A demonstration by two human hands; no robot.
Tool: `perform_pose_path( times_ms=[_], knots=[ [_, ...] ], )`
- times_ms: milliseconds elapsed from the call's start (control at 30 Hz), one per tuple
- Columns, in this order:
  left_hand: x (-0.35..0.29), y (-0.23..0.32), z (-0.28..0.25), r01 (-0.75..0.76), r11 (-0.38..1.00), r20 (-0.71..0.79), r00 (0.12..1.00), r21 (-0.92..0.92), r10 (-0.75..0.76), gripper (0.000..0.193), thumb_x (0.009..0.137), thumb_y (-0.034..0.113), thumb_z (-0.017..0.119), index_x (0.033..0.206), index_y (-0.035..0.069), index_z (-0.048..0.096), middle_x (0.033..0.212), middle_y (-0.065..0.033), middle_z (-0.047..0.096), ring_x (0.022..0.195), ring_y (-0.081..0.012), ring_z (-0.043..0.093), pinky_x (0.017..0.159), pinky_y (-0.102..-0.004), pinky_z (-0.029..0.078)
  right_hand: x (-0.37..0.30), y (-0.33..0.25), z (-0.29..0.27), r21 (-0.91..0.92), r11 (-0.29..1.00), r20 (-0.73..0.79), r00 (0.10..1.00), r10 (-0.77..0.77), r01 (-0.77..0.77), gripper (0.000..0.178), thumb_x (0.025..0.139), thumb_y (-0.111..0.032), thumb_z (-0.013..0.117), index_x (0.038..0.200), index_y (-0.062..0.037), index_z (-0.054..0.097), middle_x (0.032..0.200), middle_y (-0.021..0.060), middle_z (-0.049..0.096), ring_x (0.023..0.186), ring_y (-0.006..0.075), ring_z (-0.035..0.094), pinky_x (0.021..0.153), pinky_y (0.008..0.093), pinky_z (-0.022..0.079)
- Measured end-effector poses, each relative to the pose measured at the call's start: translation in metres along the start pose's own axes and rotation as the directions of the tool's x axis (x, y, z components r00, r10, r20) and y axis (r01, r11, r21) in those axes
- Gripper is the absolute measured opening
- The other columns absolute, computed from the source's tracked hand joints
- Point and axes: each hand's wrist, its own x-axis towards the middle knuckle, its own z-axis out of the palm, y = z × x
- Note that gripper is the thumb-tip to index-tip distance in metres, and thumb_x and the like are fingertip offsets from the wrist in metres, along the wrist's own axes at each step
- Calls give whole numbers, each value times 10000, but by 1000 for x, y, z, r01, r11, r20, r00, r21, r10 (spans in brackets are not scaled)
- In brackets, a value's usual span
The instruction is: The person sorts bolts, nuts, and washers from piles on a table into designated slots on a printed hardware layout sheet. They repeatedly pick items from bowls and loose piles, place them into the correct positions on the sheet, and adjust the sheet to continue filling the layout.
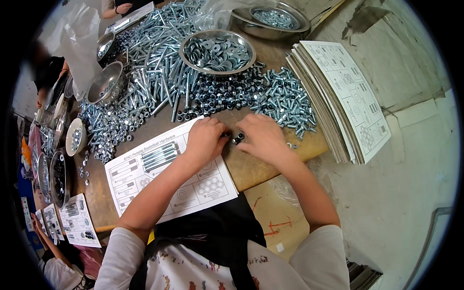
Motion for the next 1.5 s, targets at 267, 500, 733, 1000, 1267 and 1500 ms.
perform_pose_path(
  times_ms=[267, 500, 733, 1000, 1267, 1500],
  knots=[
    [-8, 17, -16, 10, 998, 155, 988, -63, 0, 310, 760, 227, 775, 1007, 60, 688, 985, -100, 637, 995, -301, 612, 843, -417, 498, -27, 28, -2, 107, 973, 23, 979, 204, -205, 407, 776, -115, 704, 1176, -59, 658, 1071, 107, 659, 932, 269, 663, 818, 365, 521],
    [-1, 17, 2, -7, 994, 90, 996, -107, 16, 201, 784, 167, 749, 935, 60, 672, 921, -118, 621, 904, -328, 639, 755, -429, 522, -11, 15, 25, 21, 998, -26, 998, 60, -59, 277, 804, -163, 718, 1046, -76, 615, 964, 107, 618, 872, 329, 653, 743, 449, 514],
    [4, 9, 5, -38, 996, 96, 994, -79, 46, 158, 805, 155, 726, 928, 66, 683, 867, -112, 628, 802, -331, 654, 696, -439, 526, -17, 14, 30, -26, 996, 16, 996, 88, -87, 204, 808, -167, 717, 956, -70, 615, 923, 116, 623, 835, 336, 656, 735, 466, 510],
    [-78, 8, -63, 16, 954, 79, 997, -299, 8, 173, 830, 148, 715, 988, 81, 695, 884, -108, 650, 791, -324, 654, 678, -409, 519, -35, -35, 13, 479, 851, 178, 973, 145, -215, 142, 807, -142, 716, 872, -30, 660, 838, 125, 653, 817, 319, 654, 698, 430, 510],
    [-144, 40, -47, 133, 962, 83, 990, -238, -116, 193, 802, 128, 724, 983, 79, 677, 887, -94, 642, 807, -317, 654, 682, -410, 533, -54, -79, 37, 259, 949, 172, 958, -230, 182, 147, 815, -126, 686, 930, -69, 614, 869, 96, 589, 782, 299, 645, 633, 418, 513],
    [-138, 41, -55, 163, 954, 36, 987, -251, -159, 244, 809, 160, 735, 1033, 75, 686, 935, -103, 659, 839, -317, 661, 688, -400, 543, -49, -62, 26, 314, 946, 62, 993, -104, 79, 266, 815, -157, 710, 1056, -55, 662, 973, 115, 649, 843, 306, 664, 722, 406, 529]
  ],
)
